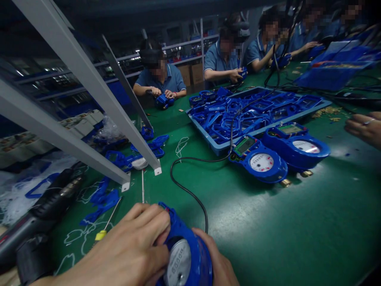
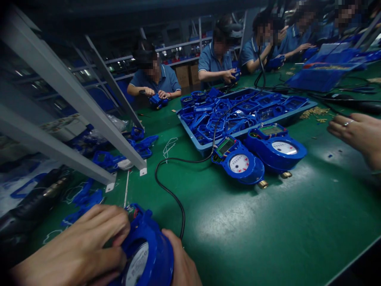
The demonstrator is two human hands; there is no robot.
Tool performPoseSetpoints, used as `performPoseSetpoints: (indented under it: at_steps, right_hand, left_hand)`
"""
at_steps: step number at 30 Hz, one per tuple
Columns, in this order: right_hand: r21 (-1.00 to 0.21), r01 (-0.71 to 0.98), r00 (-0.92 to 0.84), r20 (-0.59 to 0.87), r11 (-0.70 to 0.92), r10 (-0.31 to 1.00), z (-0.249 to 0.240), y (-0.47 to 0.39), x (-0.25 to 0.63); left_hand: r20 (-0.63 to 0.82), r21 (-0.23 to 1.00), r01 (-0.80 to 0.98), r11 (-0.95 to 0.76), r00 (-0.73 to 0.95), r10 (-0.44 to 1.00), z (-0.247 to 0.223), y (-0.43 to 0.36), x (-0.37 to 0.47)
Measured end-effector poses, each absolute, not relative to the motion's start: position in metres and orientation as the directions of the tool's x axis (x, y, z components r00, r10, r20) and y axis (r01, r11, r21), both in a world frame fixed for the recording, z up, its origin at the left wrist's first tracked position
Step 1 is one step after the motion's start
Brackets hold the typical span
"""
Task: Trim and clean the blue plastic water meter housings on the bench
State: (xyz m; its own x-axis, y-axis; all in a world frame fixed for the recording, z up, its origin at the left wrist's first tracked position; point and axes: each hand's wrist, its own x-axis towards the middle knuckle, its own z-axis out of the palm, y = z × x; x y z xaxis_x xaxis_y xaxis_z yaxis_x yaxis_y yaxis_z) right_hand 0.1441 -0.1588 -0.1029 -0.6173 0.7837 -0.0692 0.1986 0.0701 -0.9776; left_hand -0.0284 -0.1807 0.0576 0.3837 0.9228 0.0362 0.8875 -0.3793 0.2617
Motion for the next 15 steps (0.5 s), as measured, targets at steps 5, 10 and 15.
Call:
performPoseSetpoints:
  at_steps: [5, 10, 15]
  right_hand:
    - [-0.988, 0.149, -0.639, -0.059, 0.047, 0.767, -0.101, -0.159, 0.145]
    - [-0.992, 0.123, -0.648, -0.055, 0.033, 0.76, -0.099, -0.158, 0.147]
    - [-0.992, 0.126, -0.639, -0.061, 0.026, 0.767, -0.101, -0.159, 0.146]
  left_hand:
    - [-0.004, -0.023, 0.932, -0.362, 0.362, 0.932, 0.059, -0.181, -0.025]
    - [-0.011, -0.113, 0.916, -0.385, 0.386, 0.922, 0.056, -0.174, -0.015]
    - [0.028, -0.181, 0.886, -0.426, 0.438, 0.899, 0.051, -0.168, -0.009]
